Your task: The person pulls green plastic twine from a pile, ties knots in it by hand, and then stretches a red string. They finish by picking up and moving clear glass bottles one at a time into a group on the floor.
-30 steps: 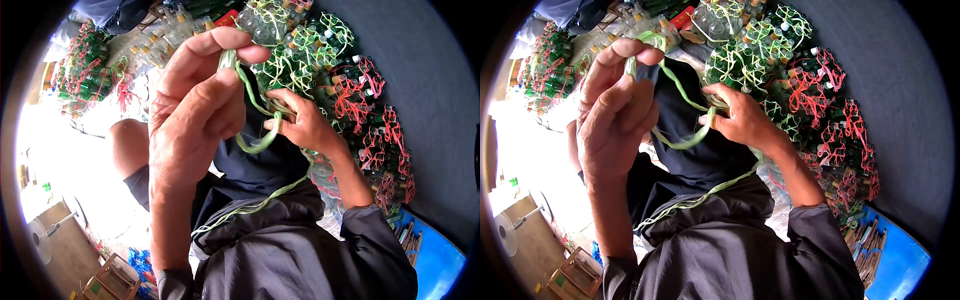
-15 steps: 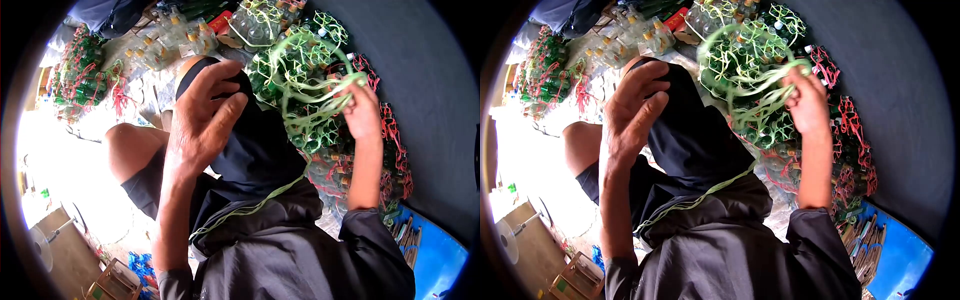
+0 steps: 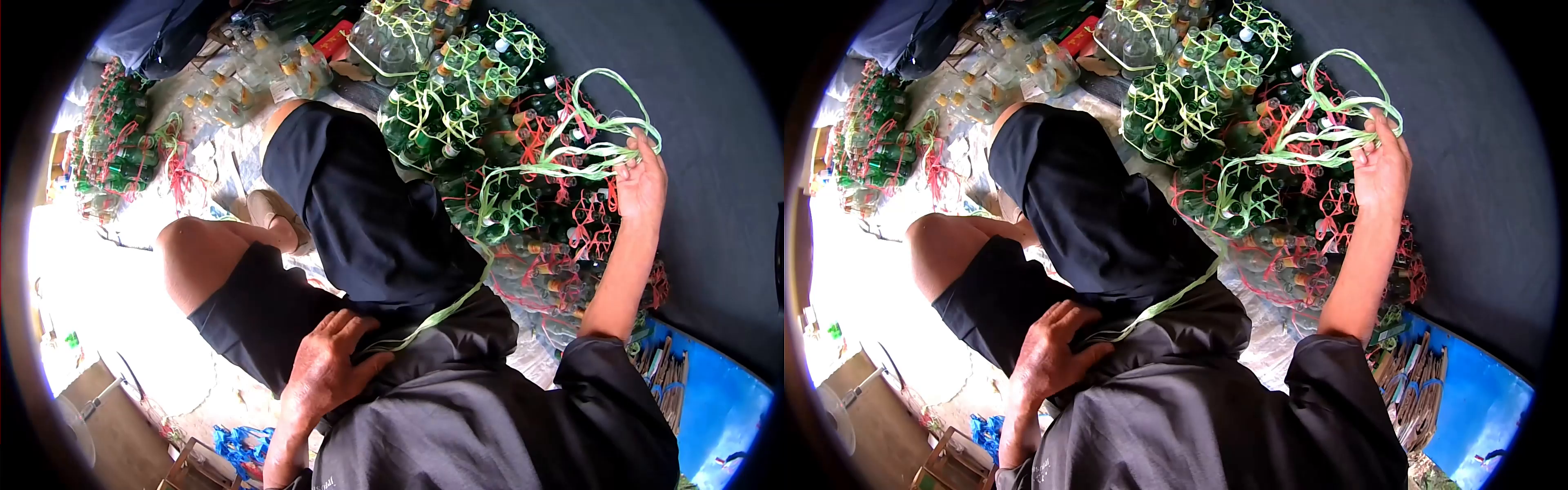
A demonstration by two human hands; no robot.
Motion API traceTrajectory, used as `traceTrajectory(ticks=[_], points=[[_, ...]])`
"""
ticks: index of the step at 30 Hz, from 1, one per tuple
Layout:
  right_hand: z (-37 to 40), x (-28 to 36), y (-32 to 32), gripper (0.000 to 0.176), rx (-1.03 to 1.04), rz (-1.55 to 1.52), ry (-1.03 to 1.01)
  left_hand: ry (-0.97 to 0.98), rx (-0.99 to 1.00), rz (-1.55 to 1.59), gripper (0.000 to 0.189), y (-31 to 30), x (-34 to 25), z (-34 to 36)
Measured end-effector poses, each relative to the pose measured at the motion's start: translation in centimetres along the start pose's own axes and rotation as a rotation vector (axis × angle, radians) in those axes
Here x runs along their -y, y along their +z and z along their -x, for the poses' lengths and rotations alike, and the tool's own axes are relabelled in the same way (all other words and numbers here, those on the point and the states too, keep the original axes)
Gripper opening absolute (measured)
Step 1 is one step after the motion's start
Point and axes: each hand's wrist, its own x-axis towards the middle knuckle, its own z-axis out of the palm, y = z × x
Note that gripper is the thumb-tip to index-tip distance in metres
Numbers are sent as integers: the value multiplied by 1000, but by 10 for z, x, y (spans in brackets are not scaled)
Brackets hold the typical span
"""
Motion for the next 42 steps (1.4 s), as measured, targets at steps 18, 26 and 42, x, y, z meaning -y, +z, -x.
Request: traceTrajectory(ticks=[18,26,42], points=[[30,13,36,24,148,-90,24,-57,-47,361,12,-2,8,2],[51,22,88,26,213,-135,23,-178,-107,414,8,-3,3,9],[79,-27,166,17,461,-4,-87,-33,-587,788,24,-40,-34,55]])
